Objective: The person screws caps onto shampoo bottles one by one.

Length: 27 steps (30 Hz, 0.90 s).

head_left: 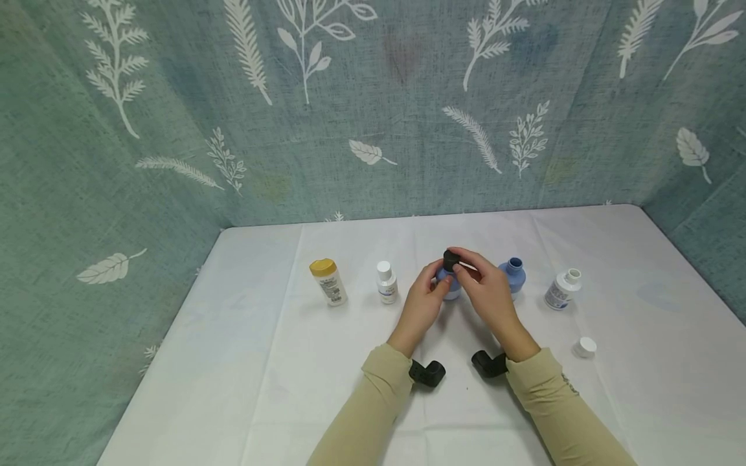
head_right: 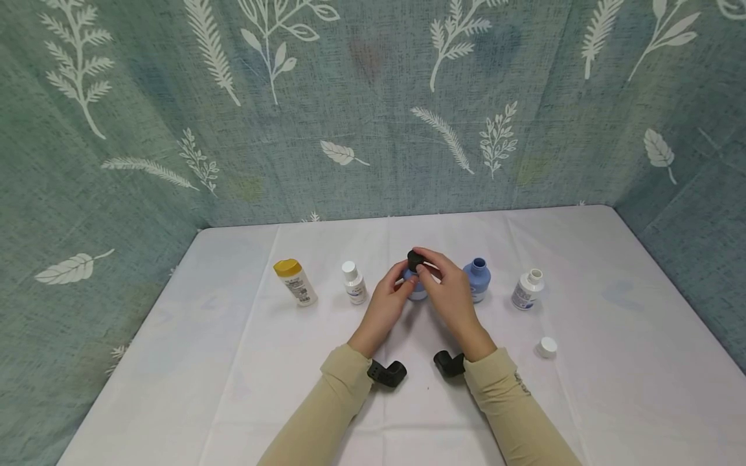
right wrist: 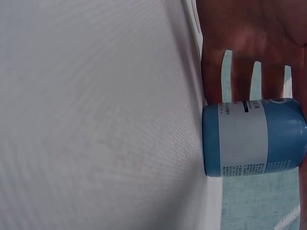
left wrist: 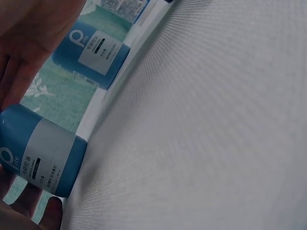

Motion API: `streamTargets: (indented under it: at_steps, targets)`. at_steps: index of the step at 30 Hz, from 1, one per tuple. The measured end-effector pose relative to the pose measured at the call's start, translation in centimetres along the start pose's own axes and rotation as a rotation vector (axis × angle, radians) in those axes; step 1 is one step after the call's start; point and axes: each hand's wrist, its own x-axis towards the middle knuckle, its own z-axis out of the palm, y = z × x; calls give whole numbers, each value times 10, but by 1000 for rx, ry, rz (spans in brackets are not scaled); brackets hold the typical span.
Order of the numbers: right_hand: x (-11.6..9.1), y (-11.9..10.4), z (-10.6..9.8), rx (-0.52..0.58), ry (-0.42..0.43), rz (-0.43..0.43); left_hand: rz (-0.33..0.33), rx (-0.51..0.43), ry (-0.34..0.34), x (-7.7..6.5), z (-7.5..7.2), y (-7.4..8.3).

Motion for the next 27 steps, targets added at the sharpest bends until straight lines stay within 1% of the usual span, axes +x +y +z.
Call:
streamTargets:
  at_steps: [5, 11, 15, 21, 27]
  targets:
    - [0, 2, 0, 19, -7, -12, -5, 3, -2, -1, 0, 0]
    - [1, 1, 1, 28, 1, -35, 11, 2, -2, 0, 0, 0]
    - [2, 1, 1, 26, 10, -53, 17, -6, -2, 0, -1, 1]
    - [1, 2, 1, 20, 12, -50, 14, -1, -2, 0, 0, 0]
    - [2, 4, 2, 10, 23, -74, 18, 1, -2, 0, 0, -1]
